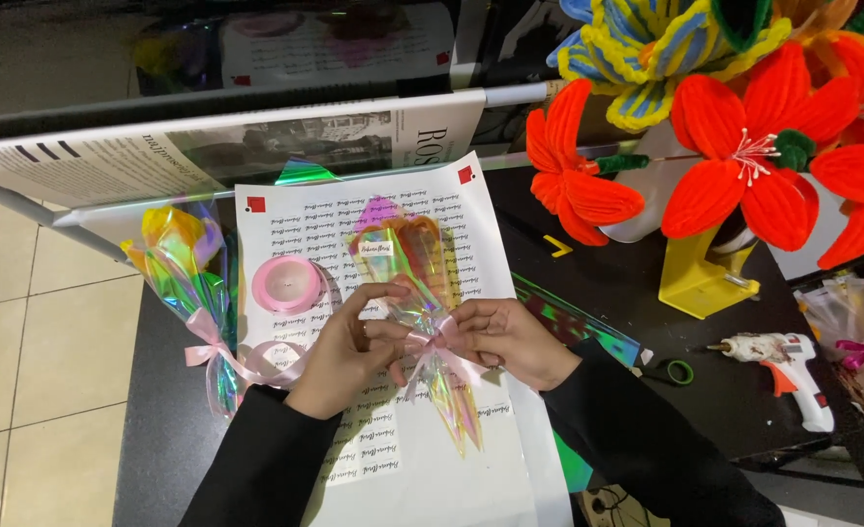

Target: The person wraps a pink ribbon around a bouquet of artificial flowers, ties a bow, and trims the ribbon ends with scissors. They then adjust the bow and the wrapping to finalize the presentation.

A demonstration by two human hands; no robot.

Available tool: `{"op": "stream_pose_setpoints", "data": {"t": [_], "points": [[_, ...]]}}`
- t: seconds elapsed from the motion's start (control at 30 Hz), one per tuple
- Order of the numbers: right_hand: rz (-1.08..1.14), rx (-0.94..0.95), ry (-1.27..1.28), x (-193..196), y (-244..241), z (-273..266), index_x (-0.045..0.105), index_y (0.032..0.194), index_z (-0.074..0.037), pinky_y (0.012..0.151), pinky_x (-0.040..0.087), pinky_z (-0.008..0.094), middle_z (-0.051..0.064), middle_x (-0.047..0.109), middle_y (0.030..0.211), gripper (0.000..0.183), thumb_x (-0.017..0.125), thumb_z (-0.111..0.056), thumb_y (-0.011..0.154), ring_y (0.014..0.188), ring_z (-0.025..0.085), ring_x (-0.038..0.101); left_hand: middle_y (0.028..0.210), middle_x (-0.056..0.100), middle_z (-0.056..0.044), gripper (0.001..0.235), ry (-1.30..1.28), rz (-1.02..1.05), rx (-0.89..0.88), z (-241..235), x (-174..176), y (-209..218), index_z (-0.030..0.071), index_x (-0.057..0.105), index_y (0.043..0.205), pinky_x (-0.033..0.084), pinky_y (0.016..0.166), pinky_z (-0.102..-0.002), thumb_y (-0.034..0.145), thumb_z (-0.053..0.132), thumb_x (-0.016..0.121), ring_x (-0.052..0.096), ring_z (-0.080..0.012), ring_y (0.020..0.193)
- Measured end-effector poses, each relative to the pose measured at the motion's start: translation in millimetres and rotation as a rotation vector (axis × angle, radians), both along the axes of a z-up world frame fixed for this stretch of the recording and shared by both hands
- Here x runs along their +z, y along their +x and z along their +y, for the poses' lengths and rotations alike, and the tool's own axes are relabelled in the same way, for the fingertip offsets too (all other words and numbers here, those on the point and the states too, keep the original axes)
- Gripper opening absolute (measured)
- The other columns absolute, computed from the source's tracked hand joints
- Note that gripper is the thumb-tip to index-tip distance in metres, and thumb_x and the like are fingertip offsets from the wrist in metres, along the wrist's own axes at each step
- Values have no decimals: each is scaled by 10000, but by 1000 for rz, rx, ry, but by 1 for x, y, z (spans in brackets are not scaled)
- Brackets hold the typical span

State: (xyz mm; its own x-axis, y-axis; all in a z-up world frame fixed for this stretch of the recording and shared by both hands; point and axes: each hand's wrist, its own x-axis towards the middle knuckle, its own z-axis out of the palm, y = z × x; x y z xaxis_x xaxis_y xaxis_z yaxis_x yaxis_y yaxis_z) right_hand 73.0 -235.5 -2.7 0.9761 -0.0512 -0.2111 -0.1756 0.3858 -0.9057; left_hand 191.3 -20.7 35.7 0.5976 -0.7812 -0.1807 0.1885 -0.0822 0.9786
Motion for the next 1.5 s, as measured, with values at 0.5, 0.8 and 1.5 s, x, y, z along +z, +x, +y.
{"op": "stream_pose_setpoints", "data": {"t": [0.5,0.8,1.5], "points": [[76,-162,-197,20,-3,4,754,995,-1,382,389,173,128,812,847,180,837,-16,836,439,102,627,906,824,-181,220,177,-377,118,-1,16,-8,87,706,1071,553,521,-308,869,18,758,713,-209,492],[15,-275,-836,42,-9,-28,756,1158,-134,548,514,255,49,564,906,279,810,-109,886,610,122,562,1005,743,-65,169,147,-1195,135,-7,13,-19,157,790,1069,531,842,-374,941,248,729,667,-250,987],[133,-39,-419,9,-8,-28,542,1295,-94,788,646,329,121,719,851,543,755,33,812,813,184,746,996,670,17,118,310,-1340,134,-42,-25,-37,183,729,885,344,924,-487,905,299,725,597,-221,1083]]}}
